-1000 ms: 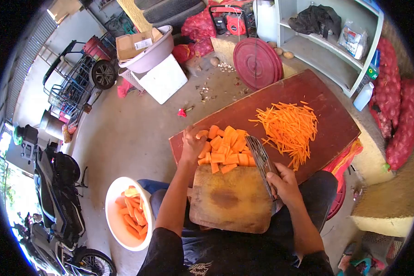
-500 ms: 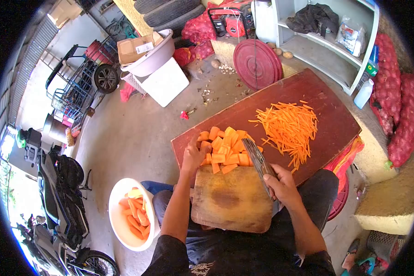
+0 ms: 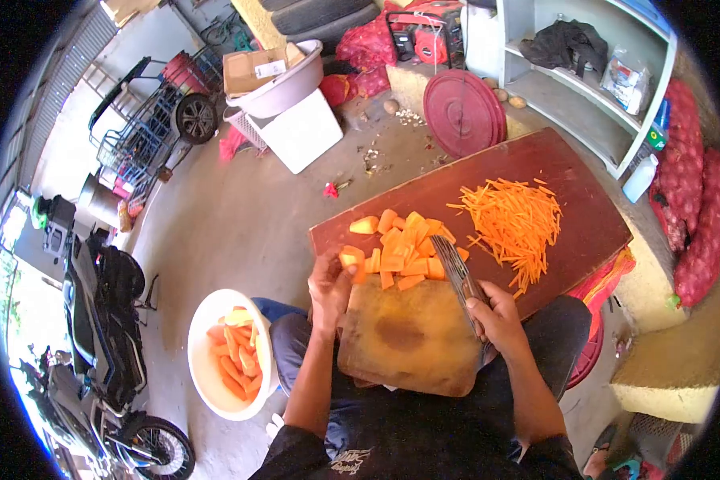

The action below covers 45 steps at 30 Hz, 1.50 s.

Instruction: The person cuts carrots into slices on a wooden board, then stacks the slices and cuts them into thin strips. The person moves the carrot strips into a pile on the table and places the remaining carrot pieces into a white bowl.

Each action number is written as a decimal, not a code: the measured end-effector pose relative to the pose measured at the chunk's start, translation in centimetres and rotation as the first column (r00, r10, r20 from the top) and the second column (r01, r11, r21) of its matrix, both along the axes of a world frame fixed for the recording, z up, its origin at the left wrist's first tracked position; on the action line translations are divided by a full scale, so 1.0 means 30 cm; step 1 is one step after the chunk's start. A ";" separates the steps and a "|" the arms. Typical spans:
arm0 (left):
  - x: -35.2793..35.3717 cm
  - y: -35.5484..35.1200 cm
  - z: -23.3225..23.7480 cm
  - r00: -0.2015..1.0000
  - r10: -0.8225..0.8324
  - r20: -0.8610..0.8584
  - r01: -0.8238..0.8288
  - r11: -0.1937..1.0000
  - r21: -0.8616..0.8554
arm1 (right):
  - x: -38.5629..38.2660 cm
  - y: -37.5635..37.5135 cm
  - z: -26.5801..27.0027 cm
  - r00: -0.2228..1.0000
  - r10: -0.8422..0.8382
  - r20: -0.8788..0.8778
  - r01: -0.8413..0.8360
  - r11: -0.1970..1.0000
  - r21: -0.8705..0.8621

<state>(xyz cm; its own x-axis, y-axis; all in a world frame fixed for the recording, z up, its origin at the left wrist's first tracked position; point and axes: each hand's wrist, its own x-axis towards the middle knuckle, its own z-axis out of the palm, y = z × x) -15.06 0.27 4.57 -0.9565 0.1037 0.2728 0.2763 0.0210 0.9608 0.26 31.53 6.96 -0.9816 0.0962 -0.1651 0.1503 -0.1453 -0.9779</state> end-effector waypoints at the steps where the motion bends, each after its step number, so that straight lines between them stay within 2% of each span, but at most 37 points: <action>1: 0.047 0.000 -0.005 1.000 -0.021 0.013 0.020 0.999 0.051 | 0.003 -0.006 0.000 1.000 0.009 -0.015 -0.009 1.000 0.000; 3: 0.136 0.015 -0.004 0.998 -0.049 0.046 0.043 0.991 0.127 | 0.006 -0.012 -0.006 0.998 0.042 -0.048 -0.042 0.999 0.014; 6: 0.234 0.033 0.002 0.975 -0.137 0.175 0.128 0.990 0.064 | 0.020 -0.023 -0.023 0.992 0.112 -0.057 -0.109 0.993 0.048; 7: 0.264 0.048 -0.017 0.974 -0.175 0.145 0.153 0.977 0.152 | 0.028 -0.025 -0.024 0.990 0.135 -0.035 -0.133 0.990 0.056; 10: 0.340 0.064 -0.060 0.993 -0.113 -0.045 0.113 0.993 0.012 | 0.046 -0.030 -0.001 0.978 0.210 -0.005 -0.210 0.977 0.047; 11: 0.363 0.067 -0.070 0.996 -0.087 -0.022 0.087 0.996 0.016 | 0.055 -0.036 0.006 0.970 0.241 0.003 -0.241 0.970 0.037; 12: 0.376 0.062 -0.071 0.986 -0.060 -0.152 0.033 0.984 -0.173 | 0.065 -0.044 0.006 0.964 0.266 0.016 -0.266 0.963 0.048; 14: 0.397 0.040 -0.071 0.910 -0.073 -0.407 -0.153 0.855 -0.496 | 0.077 -0.064 0.000 0.946 0.321 0.039 -0.323 0.944 0.069; 18: 0.447 0.028 -0.061 0.915 0.002 -0.402 -0.202 0.867 -0.455 | 0.131 -0.130 0.042 0.938 0.346 0.029 -0.346 0.927 0.143; 19: 0.452 0.028 -0.059 0.898 -0.009 -0.439 -0.226 0.849 -0.478 | 0.148 -0.138 0.057 0.930 0.364 0.053 -0.366 0.901 0.234; 22: 0.453 0.036 -0.045 0.862 -0.048 -0.504 -0.272 0.796 -0.541 | 0.192 -0.154 0.137 0.905 0.424 -0.038 -0.368 0.826 0.427; 27: 0.453 0.034 -0.032 0.863 -0.127 -0.489 -0.235 0.756 -0.611 | 0.254 -0.162 0.240 0.849 0.526 0.053 -0.445 0.658 0.608; 30: 0.442 0.018 -0.062 0.845 -0.175 -0.506 -0.205 0.768 -0.607 | 0.286 -0.157 0.209 0.869 0.494 -0.008 -0.356 0.637 0.683; 33: 0.439 0.001 -0.055 0.843 -0.225 -0.490 -0.188 0.729 -0.658 | 0.286 -0.159 0.226 0.862 0.506 0.034 -0.389 0.615 0.686; 36: 0.442 0.002 -0.056 0.857 -0.219 -0.467 -0.165 0.742 -0.650 | 0.273 -0.182 0.218 0.877 0.481 0.006 -0.371 0.669 0.644; 39: 0.440 -0.015 -0.088 0.866 -0.245 -0.436 -0.138 0.721 -0.679 | 0.252 -0.189 0.233 0.838 0.512 0.187 -0.514 0.625 0.588; 42: 0.433 -0.020 -0.083 0.851 -0.263 -0.455 -0.167 0.685 -0.709 | 0.239 -0.196 0.258 0.854 0.461 0.240 -0.516 0.698 0.496; 45: 0.429 -0.010 -0.084 0.851 -0.248 -0.463 -0.176 0.695 -0.697 | 0.216 -0.192 0.280 0.870 0.443 0.216 -0.490 0.732 0.473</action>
